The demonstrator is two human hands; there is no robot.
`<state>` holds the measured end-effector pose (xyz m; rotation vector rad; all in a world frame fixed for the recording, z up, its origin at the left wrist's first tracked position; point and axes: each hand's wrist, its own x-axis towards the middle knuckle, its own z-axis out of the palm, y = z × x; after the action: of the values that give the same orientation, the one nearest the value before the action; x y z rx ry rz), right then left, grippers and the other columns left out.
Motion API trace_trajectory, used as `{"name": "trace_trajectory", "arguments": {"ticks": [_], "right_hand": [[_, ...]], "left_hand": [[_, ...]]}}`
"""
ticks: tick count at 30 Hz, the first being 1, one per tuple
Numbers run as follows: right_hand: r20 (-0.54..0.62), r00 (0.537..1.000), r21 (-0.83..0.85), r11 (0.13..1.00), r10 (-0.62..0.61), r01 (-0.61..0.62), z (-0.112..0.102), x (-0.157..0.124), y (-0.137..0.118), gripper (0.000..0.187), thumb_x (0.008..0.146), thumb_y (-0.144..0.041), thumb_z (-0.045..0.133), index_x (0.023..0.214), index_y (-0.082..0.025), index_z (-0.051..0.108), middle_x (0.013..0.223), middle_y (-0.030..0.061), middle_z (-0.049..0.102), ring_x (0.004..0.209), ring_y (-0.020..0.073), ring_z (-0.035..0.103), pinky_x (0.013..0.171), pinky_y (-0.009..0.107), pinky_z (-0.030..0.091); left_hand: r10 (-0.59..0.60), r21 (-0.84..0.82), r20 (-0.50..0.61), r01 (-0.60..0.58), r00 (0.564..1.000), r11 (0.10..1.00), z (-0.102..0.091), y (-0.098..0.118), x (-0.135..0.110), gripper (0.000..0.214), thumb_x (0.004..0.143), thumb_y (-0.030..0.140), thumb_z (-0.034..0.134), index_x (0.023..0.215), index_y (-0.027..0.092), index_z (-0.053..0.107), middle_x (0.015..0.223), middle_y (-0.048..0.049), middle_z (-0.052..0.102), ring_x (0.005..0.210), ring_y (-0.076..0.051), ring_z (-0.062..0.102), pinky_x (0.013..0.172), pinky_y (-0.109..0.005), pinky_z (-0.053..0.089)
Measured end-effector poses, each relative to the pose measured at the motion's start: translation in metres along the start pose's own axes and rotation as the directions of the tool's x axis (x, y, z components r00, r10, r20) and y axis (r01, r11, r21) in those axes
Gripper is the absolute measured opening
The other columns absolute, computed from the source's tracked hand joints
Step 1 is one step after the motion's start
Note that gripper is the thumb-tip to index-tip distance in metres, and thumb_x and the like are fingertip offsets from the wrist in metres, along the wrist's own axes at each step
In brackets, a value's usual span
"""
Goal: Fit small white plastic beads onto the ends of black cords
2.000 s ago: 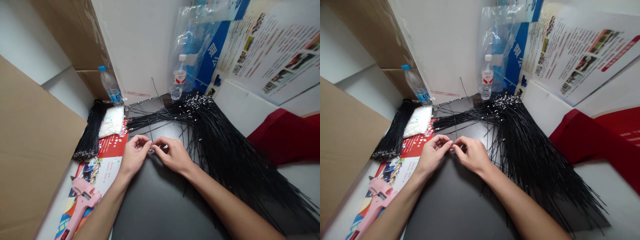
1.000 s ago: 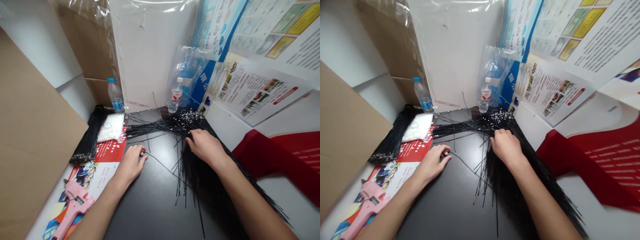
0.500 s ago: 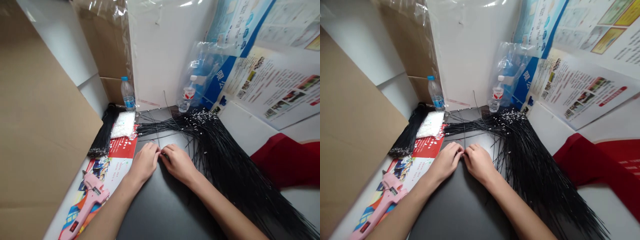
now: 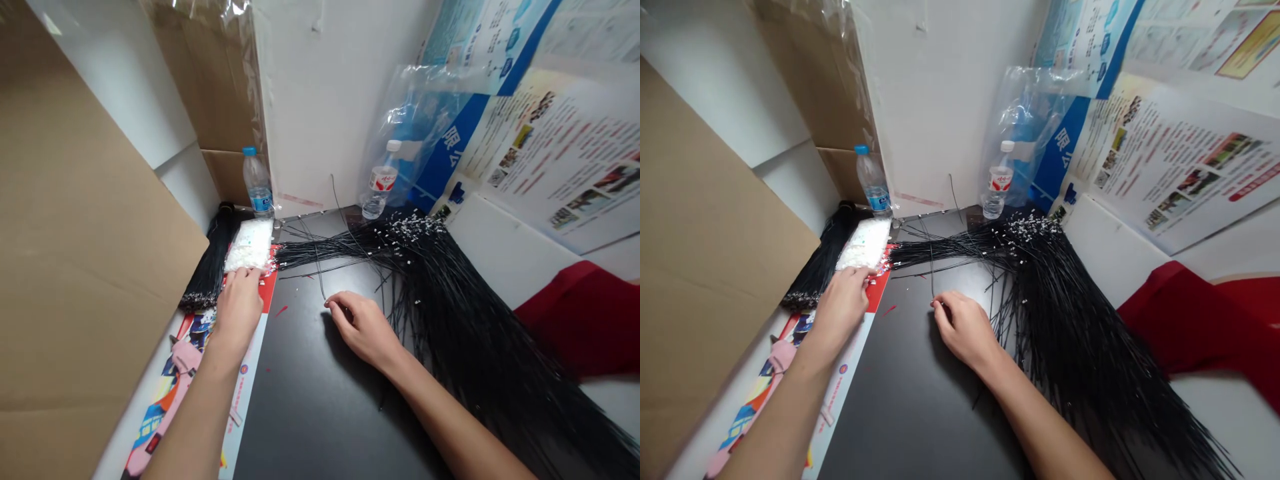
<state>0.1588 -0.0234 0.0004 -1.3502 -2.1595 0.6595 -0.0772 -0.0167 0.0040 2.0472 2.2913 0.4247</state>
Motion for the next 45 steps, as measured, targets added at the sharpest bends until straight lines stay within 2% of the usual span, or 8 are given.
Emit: {"name": "trace_trajectory", "arguments": {"ticks": [13,17,20,22,24,28,32,45], "right_hand": [[-0.065,0.997,0.112,0.992,-0.043,0.050,-0.004,-0.006,0.006,0.024,0.094,-0.020,0.048,0.101,-0.020,0.071,0.101,0.0060,0.076,0.090,0.0180,0.070,0.080,0.031,0.052],[-0.061,0.997,0.240,0.970,0.053,-0.037,-0.008,-0.005,0.002,0.022,0.093,-0.021,0.051,0.098,-0.020,0.072,0.087,0.0030,0.076,0.075,0.0145,0.068,0.068,0.026,0.049],[-0.035,0.990,0.304,0.945,0.133,-0.116,-0.010,-0.004,-0.001,0.021,0.092,-0.023,0.052,0.101,-0.019,0.071,0.079,0.0016,0.074,0.068,0.0135,0.065,0.060,0.024,0.045],[-0.036,0.987,0.342,0.930,0.155,-0.134,-0.012,-0.004,-0.002,0.020,0.092,-0.025,0.053,0.102,-0.018,0.070,0.078,0.0017,0.074,0.068,0.0134,0.065,0.059,0.024,0.044],[-0.037,0.986,0.401,0.906,0.164,-0.136,-0.015,-0.005,-0.003,0.019,0.091,-0.027,0.055,0.101,-0.018,0.069,0.078,0.0023,0.074,0.066,0.0126,0.063,0.058,0.023,0.044],[0.018,0.989,0.606,0.785,0.147,-0.128,-0.020,-0.005,-0.007,0.021,0.090,-0.033,0.057,0.098,-0.016,0.067,0.085,0.0039,0.074,0.054,0.0085,0.056,0.051,0.021,0.044],[0.037,0.993,0.696,0.710,0.114,-0.108,-0.026,-0.006,-0.009,0.023,0.089,-0.038,0.062,0.093,-0.016,0.067,0.085,0.0046,0.073,0.055,0.0078,0.056,0.051,0.021,0.045],[0.001,0.993,0.559,0.824,0.118,-0.098,-0.032,-0.006,-0.010,0.016,0.085,-0.030,0.063,0.080,-0.015,0.068,0.071,0.0013,0.068,0.060,0.0095,0.056,0.055,0.021,0.040]], "left_hand": [[0.021,-0.011,-0.163,-0.023,0.986,1.000,0.003,-0.004,0.003,0.026,0.087,0.018,0.045,0.088,0.021,0.071,0.094,-0.0139,0.072,0.089,-0.033,0.065,0.075,-0.042,0.048],[0.002,-0.213,-0.172,-0.039,0.985,0.976,-0.004,0.006,0.003,0.019,0.085,0.021,0.051,0.088,0.021,0.069,0.094,-0.0109,0.073,0.084,-0.028,0.066,0.078,-0.040,0.048],[-0.064,-0.535,-0.059,0.022,0.996,0.845,-0.006,0.023,0.001,0.015,0.082,0.034,0.062,0.086,0.021,0.069,0.089,-0.0058,0.074,0.062,-0.020,0.062,0.067,-0.035,0.049],[-0.030,-0.757,0.005,0.024,1.000,0.653,-0.005,0.037,-0.003,0.019,0.078,0.039,0.068,0.082,0.020,0.069,0.084,-0.0050,0.073,0.065,-0.019,0.063,0.065,-0.032,0.050],[0.058,-0.868,0.032,-0.001,0.998,0.496,-0.005,0.052,-0.008,0.021,0.073,0.039,0.073,0.077,0.019,0.068,0.080,-0.0048,0.072,0.074,-0.019,0.066,0.070,-0.030,0.052],[0.132,-0.948,0.186,0.143,0.974,0.285,-0.005,0.069,-0.017,0.031,0.070,0.037,0.079,0.094,0.019,0.071,0.079,-0.0031,0.072,0.072,-0.017,0.065,0.067,-0.028,0.051],[0.184,-0.955,0.261,0.227,0.948,0.189,-0.005,0.073,-0.020,0.025,0.069,0.035,0.080,0.086,0.018,0.074,0.077,-0.0041,0.073,0.065,-0.015,0.062,0.064,-0.028,0.050],[0.219,-0.936,0.352,0.338,0.910,0.102,0.001,0.071,-0.021,0.017,0.071,0.030,0.082,0.081,0.018,0.076,0.074,-0.0015,0.070,0.060,-0.011,0.059,0.063,-0.026,0.048]]}}
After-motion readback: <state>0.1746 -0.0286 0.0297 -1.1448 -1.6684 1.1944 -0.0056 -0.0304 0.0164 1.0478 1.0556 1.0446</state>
